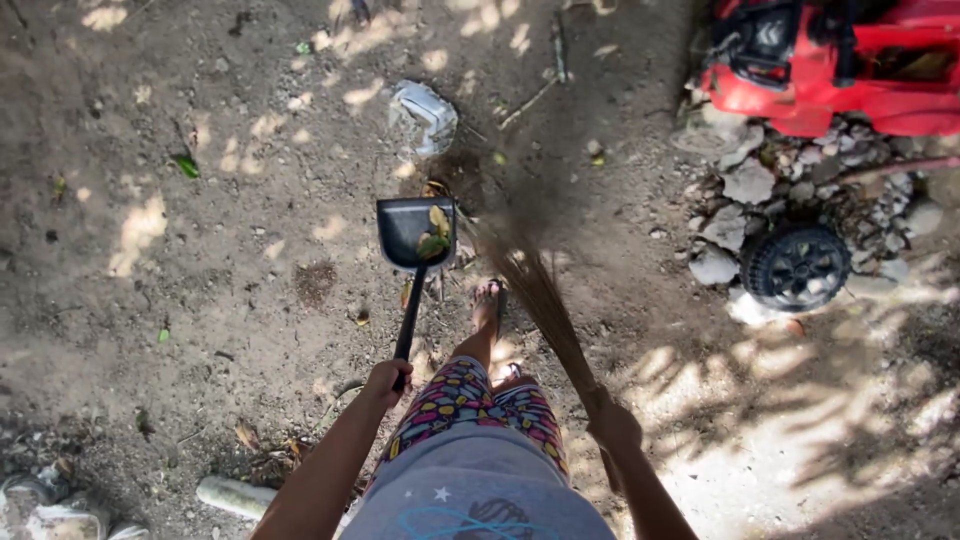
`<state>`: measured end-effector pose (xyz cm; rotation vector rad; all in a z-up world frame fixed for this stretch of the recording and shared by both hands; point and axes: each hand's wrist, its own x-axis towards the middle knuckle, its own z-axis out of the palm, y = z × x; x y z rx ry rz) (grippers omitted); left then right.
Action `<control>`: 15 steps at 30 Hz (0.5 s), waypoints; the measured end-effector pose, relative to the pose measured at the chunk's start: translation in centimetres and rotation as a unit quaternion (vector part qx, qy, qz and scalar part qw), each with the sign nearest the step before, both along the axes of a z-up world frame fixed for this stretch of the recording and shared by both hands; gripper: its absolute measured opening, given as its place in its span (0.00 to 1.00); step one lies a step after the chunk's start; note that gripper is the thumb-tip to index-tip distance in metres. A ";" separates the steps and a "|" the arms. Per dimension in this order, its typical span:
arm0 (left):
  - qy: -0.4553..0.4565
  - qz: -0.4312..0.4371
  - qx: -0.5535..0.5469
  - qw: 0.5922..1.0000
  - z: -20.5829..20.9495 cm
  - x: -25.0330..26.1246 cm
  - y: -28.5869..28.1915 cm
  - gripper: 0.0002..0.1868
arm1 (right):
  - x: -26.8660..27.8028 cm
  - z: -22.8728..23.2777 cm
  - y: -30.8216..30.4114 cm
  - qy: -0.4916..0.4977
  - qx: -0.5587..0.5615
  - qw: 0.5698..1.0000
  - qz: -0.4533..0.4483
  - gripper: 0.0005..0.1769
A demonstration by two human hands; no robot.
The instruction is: Sweeping dirt and debris from the ground using a stick broom and a dustpan.
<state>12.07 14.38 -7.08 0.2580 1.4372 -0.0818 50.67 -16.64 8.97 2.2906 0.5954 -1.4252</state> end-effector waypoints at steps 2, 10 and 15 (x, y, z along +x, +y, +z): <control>0.013 0.014 0.004 1.000 0.2 -0.2 1.7 0.06 | 1.4 1.2 0.5 0.016 0.007 1.000 -0.024 0.53; 0.087 0.087 0.052 0.991 1.0 -1.1 3.5 0.11 | 6.3 -10.3 5.9 0.004 0.060 0.969 -0.239 0.45; 0.124 0.134 0.073 0.980 2.4 -2.5 3.9 0.09 | -1.7 -15.3 16.6 0.111 0.092 0.983 0.116 0.35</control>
